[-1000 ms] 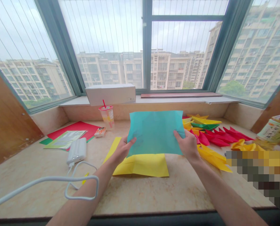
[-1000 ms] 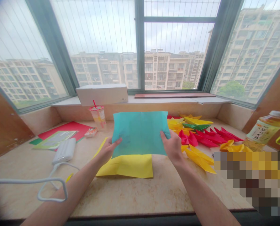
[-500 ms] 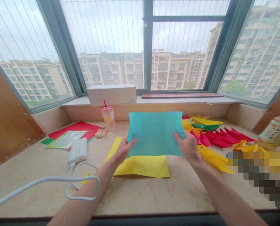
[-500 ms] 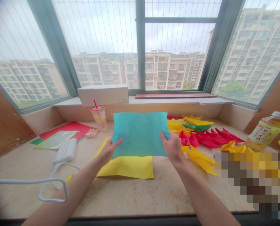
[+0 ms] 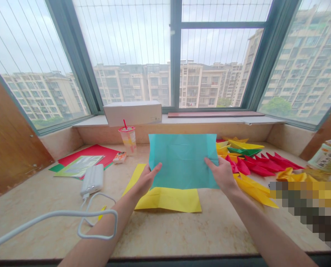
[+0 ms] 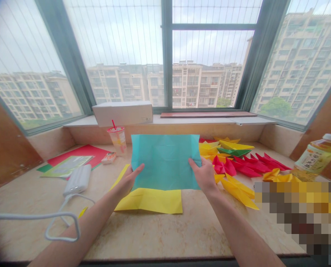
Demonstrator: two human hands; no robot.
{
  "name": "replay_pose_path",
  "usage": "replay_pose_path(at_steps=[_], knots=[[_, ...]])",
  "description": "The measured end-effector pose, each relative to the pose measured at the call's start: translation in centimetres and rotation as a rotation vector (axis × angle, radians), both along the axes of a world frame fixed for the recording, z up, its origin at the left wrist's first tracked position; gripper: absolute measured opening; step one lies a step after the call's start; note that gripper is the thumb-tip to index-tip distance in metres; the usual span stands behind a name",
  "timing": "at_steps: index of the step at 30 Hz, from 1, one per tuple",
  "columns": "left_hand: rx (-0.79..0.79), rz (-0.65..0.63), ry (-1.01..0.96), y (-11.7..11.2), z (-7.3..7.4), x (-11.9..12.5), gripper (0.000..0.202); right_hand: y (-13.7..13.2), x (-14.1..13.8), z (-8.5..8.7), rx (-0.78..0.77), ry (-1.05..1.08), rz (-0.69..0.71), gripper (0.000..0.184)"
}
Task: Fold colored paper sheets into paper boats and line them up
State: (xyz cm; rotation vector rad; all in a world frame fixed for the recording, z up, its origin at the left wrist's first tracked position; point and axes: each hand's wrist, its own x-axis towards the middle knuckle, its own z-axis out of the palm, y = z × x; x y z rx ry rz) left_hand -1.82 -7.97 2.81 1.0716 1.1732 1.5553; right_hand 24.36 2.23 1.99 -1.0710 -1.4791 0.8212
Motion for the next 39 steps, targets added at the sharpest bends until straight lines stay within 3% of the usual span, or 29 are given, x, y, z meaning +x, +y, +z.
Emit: replay_pose_path(at_steps=[15, 32, 39], knots=[[-0.006, -0.004, 0.072, 0.6, -0.6, -1.0, 0.054, -0.7, -0.1, 0.4, 0.1, -0.21, -0.131, 0.038], [0.035, -0.053, 0.045, 0.1, -0.5, -0.8, 0.055, -0.8, -0.3, 0.2, 0.154, -0.222, -0.181, 0.037], [0.001, -0.155, -0.068, 0.1, -1.1, -0.7, 0.062, -1.8, -1.0, 0.1, 0.208, -0.193, -0.156, 0.041]])
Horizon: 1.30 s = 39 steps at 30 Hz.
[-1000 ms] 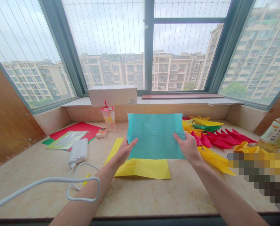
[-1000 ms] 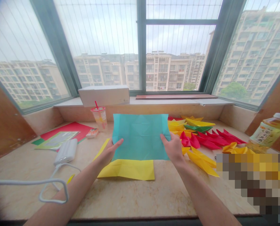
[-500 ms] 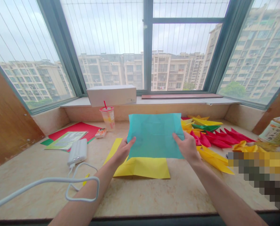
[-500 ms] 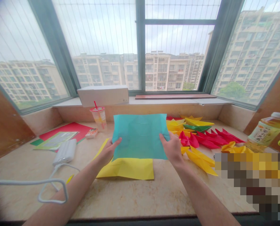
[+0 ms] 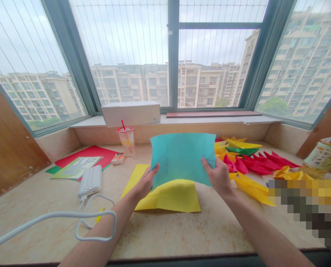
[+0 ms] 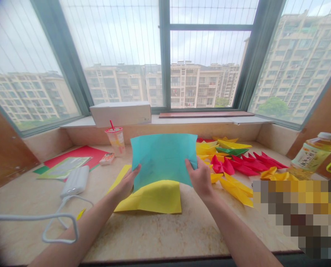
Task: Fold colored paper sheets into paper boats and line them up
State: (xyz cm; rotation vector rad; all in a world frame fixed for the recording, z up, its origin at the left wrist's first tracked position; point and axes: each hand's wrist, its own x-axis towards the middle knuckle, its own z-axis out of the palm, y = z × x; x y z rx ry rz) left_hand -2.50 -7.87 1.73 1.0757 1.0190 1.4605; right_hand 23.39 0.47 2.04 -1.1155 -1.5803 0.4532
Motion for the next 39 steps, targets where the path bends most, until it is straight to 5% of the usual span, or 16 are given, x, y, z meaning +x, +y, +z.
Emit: replay_pose_path(at_steps=[7, 13, 19, 23, 28, 31, 34, 39], knots=[[-0.004, -0.099, -0.083, 0.4, -0.9, -0.3, 0.063, -0.4, -0.4, -0.1, 0.048, -0.005, -0.002, 0.041], [0.007, -0.139, -0.177, 0.4, -0.7, 0.1, 0.066, -0.7, -0.4, 0.2, 0.145, 0.045, 0.15, 0.033], [0.01, -0.132, -0.227, 0.3, -0.6, 0.1, 0.06, -1.3, -0.6, 0.6, 0.267, 0.043, 0.259, 0.024], [0.0, -0.089, -0.214, 0.4, -0.8, 0.1, 0.053, -1.3, -0.4, 0.6, 0.281, 0.045, 0.21, 0.024], [-0.005, 0.076, -0.328, 0.6, 0.1, 0.8, 0.056, 0.0, 0.6, 0.8, 0.111, 0.193, 0.074, 0.034], [-0.031, 0.217, -0.393, 0.6, 1.0, 0.8, 0.055, 1.4, 1.1, 0.7, -0.075, 0.321, 0.128, 0.051], [-0.03, 0.26, -0.441, 0.6, 1.8, 0.6, 0.051, 1.9, 1.1, 0.5, -0.333, 0.377, 0.258, 0.067], [0.003, 0.175, -0.471, 0.3, 1.8, 0.8, 0.051, -0.1, 0.0, 0.5, -0.535, 0.252, 0.774, 0.048]])
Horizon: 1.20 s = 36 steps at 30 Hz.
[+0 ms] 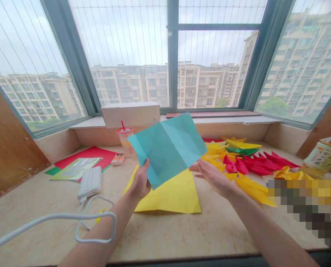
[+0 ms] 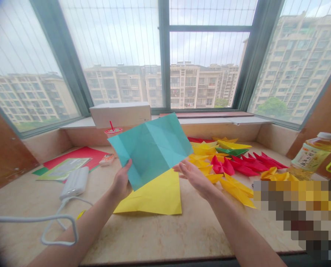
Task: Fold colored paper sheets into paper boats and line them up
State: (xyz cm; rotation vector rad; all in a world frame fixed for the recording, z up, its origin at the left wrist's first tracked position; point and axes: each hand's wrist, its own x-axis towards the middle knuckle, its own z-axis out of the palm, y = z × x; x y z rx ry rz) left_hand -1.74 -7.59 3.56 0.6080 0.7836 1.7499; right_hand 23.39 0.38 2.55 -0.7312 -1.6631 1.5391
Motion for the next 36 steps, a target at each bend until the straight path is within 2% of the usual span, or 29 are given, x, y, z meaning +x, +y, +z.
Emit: replay_pose_path(at_steps=[2, 4, 8, 10, 12, 14, 16, 18, 20, 22, 26, 29, 32, 36], knots=[[0.02, -0.059, 0.005, -0.1, -0.3, 0.3, 0.05, -0.9, -0.6, 0.0, -0.007, 0.067, 0.146, 0.044], [0.036, -0.149, 0.031, -0.4, -0.6, 0.7, 0.047, -1.4, -1.2, 0.0, -0.022, 0.138, 0.178, 0.043], [0.035, -0.411, 0.161, -1.0, -1.4, 1.0, 0.042, -0.9, -1.4, -0.1, -0.075, 0.294, 0.045, 0.04], [0.014, -0.525, 0.289, -1.3, -2.2, 0.6, 0.037, -0.3, -1.2, -0.2, -0.097, 0.342, -0.034, 0.037], [-0.005, -0.622, 0.427, -1.4, -3.0, -0.1, 0.032, 0.3, -0.9, -0.2, -0.103, 0.358, -0.118, 0.039], [0.028, -0.689, 0.438, -1.3, -3.3, -0.9, 0.033, 0.8, -0.5, -0.2, -0.1, 0.363, -0.213, 0.043], [0.114, -0.679, 0.304, -1.1, -2.7, -1.7, 0.044, 1.1, -0.1, -0.1, -0.081, 0.352, -0.29, 0.047], [0.189, -0.581, 0.162, -0.9, -1.5, -2.2, 0.061, 1.4, 0.5, 0.2, -0.063, 0.325, -0.309, 0.05], [0.202, -0.469, 0.107, -0.7, -0.2, -2.6, 0.074, 1.6, 0.9, 0.4, -0.056, 0.289, -0.277, 0.051], [0.147, -0.415, 0.133, -0.6, 0.5, -2.8, 0.075, 1.8, 1.2, 0.5, -0.056, 0.25, -0.229, 0.052], [-0.005, -0.388, 0.312, -0.4, 0.0, -2.3, 0.049, 1.8, 1.3, 0.4, -0.041, 0.141, -0.168, 0.059], [-0.048, -0.35, 0.363, -0.4, -0.6, -1.9, 0.05, 1.5, 1.2, 0.4, -0.034, 0.071, -0.103, 0.066], [-0.054, -0.34, 0.382, -0.4, -0.7, -1.8, 0.05, 1.1, 1.3, 0.5, -0.017, 0.054, -0.023, 0.069], [-0.036, -0.313, 0.378, -0.4, -0.4, -1.7, 0.053, 1.0, 1.4, 0.2, 0.003, 0.062, -0.025, 0.056]])
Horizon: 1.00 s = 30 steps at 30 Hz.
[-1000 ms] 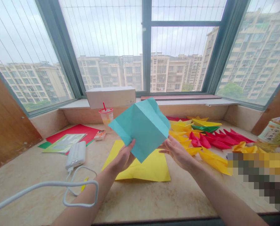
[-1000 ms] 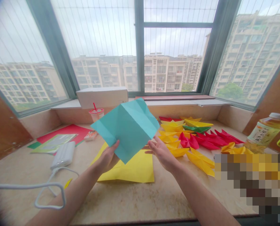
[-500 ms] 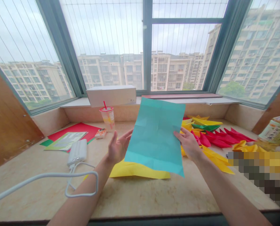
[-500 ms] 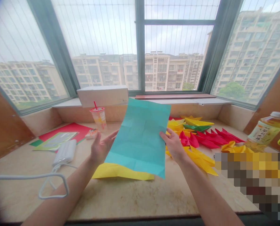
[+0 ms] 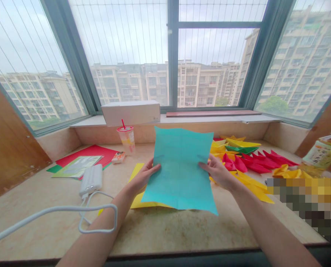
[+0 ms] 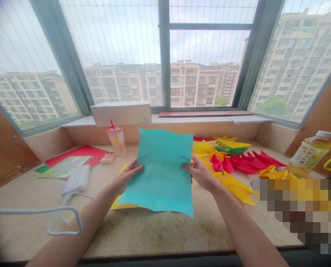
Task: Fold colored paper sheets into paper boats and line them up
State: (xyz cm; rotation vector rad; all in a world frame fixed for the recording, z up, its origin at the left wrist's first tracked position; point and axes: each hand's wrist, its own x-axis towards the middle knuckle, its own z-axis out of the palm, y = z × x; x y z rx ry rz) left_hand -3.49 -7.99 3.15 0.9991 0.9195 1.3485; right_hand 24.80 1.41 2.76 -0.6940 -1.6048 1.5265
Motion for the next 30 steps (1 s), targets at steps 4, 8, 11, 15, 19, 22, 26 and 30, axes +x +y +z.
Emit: replay_pose_path(at_steps=[4, 8, 11, 15, 19, 22, 26, 30], knots=[[0.047, 0.048, -0.007, -0.2, 0.2, 0.2, 0.058, 0.4, 0.2, -0.1, 0.011, 0.01, -0.044, 0.037], [0.062, 0.062, 0.029, -0.2, 0.4, 0.1, 0.059, 0.8, 0.3, -0.1, 0.056, 0.007, -0.088, 0.016], [0.012, 0.039, -0.054, 0.1, 0.5, 0.2, 0.058, 1.0, 0.3, -0.3, 0.12, -0.01, -0.17, 0.013], [-0.027, -0.06, -0.2, 0.4, 0.3, 0.2, 0.072, 1.3, 0.3, -0.9, 0.335, -0.09, -0.301, 0.022], [-0.024, -0.094, -0.129, 0.1, -0.2, -0.2, 0.071, 1.2, 0.2, -1.2, 0.503, -0.125, -0.302, 0.027], [-0.053, -0.038, 0.034, -0.1, -0.2, -0.1, 0.074, 1.0, 0.2, -1.1, 0.533, -0.109, -0.285, 0.028], [-0.001, -0.014, 0.128, 0.2, -0.1, 0.3, 0.076, 1.0, 0.1, -0.8, 0.423, -0.079, -0.286, 0.024], [0.069, 0.076, 0.146, 0.9, -0.4, 0.4, 0.068, 0.7, -0.4, -0.4, 0.247, 0.001, -0.298, 0.041]])
